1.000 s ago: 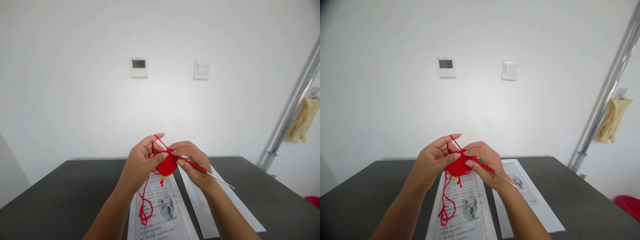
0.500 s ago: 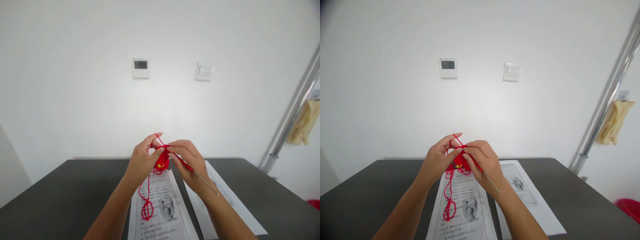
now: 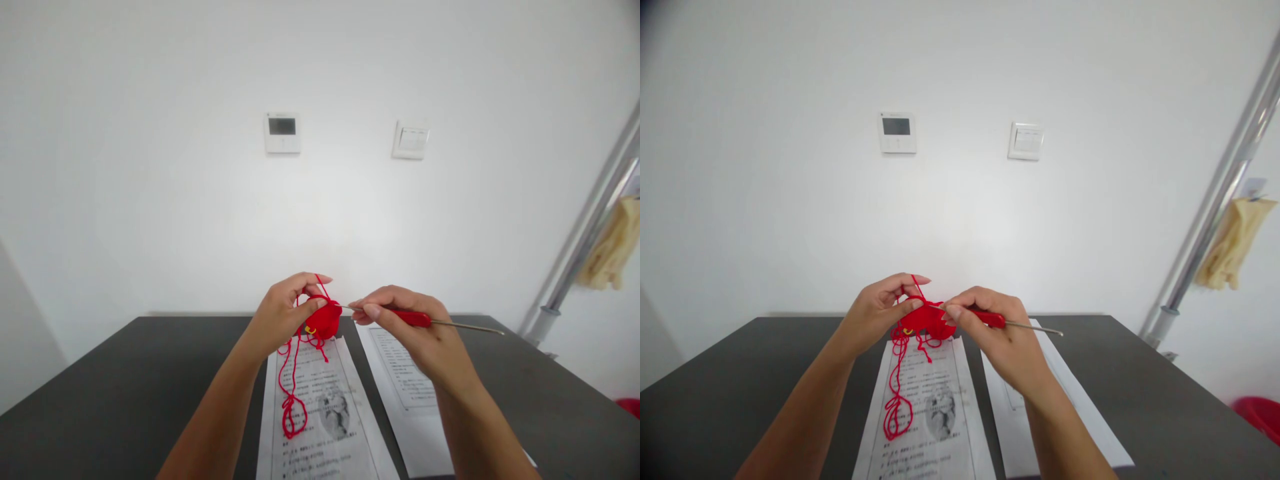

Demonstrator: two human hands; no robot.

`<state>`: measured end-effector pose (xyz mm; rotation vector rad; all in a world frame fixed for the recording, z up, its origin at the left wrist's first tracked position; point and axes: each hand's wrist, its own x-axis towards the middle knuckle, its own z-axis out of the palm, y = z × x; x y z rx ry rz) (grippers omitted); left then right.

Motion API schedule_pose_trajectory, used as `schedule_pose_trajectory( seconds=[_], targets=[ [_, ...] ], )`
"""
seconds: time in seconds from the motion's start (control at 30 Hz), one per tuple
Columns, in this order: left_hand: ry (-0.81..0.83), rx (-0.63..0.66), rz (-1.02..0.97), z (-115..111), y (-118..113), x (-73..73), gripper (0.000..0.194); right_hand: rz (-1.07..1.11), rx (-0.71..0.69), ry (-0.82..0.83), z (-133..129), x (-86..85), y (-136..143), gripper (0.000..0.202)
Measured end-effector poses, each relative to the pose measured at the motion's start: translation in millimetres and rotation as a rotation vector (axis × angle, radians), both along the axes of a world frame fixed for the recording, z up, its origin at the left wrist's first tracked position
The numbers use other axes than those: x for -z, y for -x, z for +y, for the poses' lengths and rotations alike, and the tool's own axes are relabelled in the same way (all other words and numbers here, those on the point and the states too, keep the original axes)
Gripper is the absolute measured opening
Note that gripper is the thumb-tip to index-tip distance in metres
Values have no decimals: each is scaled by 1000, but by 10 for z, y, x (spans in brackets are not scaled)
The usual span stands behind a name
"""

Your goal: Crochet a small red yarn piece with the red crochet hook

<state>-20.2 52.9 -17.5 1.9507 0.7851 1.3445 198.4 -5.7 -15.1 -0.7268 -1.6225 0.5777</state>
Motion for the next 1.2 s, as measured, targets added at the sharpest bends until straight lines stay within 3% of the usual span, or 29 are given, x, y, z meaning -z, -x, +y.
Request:
schedule_pose_trajectory(
  seconds=[0.17, 0.27, 0.4, 0.7, 0.9, 1.07, 1.2],
  targets=[
    [276, 210, -150, -54, -10, -55, 30, 240, -212, 62, 152, 67, 59, 17],
    [410, 312, -220, -88, -22, -64, 34, 250, -241, -93, 229, 109, 103, 14],
    [484, 378, -268, -120, -15, -70, 37, 40, -155, -354, 231, 107, 108, 12],
    [410, 278, -323, -194, -75, -119, 36, -151, -123, -520, 215, 90, 118, 22],
    [415, 385, -418, -169, -98, -43, 33, -223, -52, -736, 246, 138, 179, 27],
    [433, 394, -392, -180, -84, -68, 48, -210, 35, -721, 259, 167, 189, 23],
    [379, 234, -336, -245, -133, -95, 57, -236, 86, -664, 280, 190, 228, 20]
  ],
)
